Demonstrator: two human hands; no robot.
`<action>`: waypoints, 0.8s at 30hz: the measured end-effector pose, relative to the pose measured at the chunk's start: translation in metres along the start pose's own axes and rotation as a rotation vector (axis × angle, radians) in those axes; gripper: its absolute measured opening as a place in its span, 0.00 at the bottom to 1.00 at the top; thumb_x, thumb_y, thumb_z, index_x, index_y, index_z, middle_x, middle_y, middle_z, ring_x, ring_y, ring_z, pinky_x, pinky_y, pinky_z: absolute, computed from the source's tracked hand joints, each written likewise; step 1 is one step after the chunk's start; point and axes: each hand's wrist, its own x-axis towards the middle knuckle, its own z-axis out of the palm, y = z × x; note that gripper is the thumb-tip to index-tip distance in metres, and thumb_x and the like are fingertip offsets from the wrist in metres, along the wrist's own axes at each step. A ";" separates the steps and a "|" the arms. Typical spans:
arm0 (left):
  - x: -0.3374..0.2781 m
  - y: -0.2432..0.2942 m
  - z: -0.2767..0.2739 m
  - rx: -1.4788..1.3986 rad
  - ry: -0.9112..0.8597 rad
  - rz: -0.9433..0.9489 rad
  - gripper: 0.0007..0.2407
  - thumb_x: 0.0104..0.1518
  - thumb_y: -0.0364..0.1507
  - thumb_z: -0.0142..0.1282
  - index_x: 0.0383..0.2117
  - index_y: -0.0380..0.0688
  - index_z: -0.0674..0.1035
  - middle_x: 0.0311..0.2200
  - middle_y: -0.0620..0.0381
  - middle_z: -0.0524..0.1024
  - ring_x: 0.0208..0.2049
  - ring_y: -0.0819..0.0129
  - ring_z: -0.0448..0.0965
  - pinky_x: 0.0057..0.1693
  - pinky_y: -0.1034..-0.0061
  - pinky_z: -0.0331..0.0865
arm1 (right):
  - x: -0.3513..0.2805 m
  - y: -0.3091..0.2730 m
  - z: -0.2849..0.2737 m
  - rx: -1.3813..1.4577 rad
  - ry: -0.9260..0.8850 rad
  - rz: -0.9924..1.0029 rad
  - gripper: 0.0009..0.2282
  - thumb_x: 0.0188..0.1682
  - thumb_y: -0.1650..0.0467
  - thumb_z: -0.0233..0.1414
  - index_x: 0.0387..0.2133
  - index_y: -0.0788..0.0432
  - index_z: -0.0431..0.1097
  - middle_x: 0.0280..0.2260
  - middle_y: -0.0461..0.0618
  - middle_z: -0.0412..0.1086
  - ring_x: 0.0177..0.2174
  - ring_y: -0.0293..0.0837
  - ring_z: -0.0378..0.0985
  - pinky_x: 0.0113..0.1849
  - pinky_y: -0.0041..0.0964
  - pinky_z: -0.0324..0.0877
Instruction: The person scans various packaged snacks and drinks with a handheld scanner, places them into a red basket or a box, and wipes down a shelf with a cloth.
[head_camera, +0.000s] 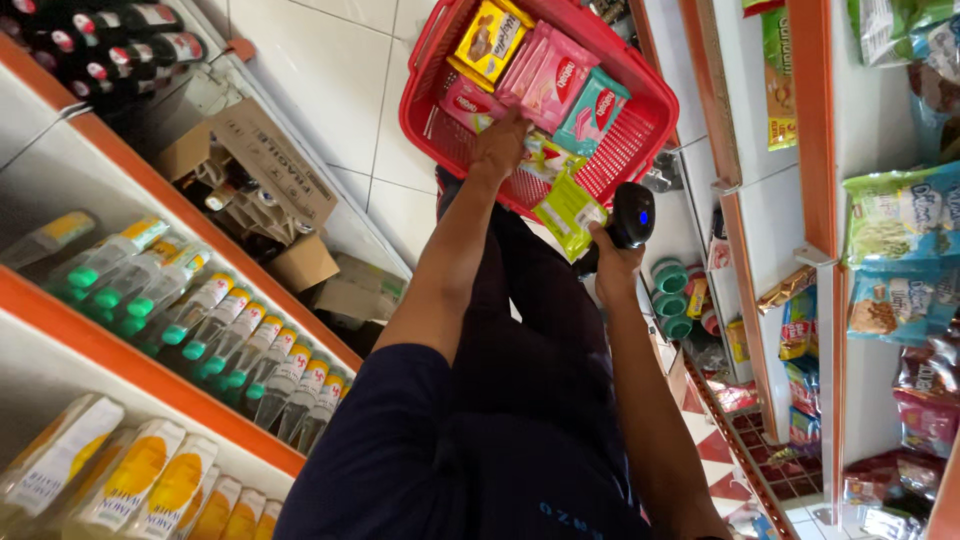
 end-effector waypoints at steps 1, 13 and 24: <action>-0.004 0.002 -0.013 0.030 -0.151 -0.018 0.11 0.67 0.27 0.51 0.54 0.50 0.77 0.51 0.48 0.76 0.46 0.49 0.81 0.49 0.54 0.75 | -0.004 -0.002 -0.001 0.001 -0.001 -0.006 0.14 0.46 0.78 0.65 0.42 0.61 0.69 0.36 0.46 0.70 0.36 0.40 0.72 0.41 0.35 0.70; -0.197 0.074 -0.235 -1.334 0.315 0.302 0.11 0.63 0.21 0.56 0.51 0.36 0.74 0.53 0.50 0.73 0.59 0.64 0.72 0.64 0.71 0.68 | -0.082 -0.141 0.014 0.248 -0.265 -0.042 0.20 0.43 0.83 0.60 0.48 0.59 0.67 0.40 0.45 0.68 0.41 0.42 0.74 0.45 0.39 0.73; -0.229 0.158 -0.357 -1.529 0.452 0.325 0.29 0.55 0.18 0.62 0.63 0.44 0.63 0.60 0.54 0.66 0.62 0.64 0.68 0.65 0.70 0.67 | -0.162 -0.258 0.039 0.297 -0.465 -0.222 0.23 0.42 0.83 0.60 0.52 0.59 0.67 0.42 0.45 0.70 0.43 0.43 0.75 0.49 0.41 0.74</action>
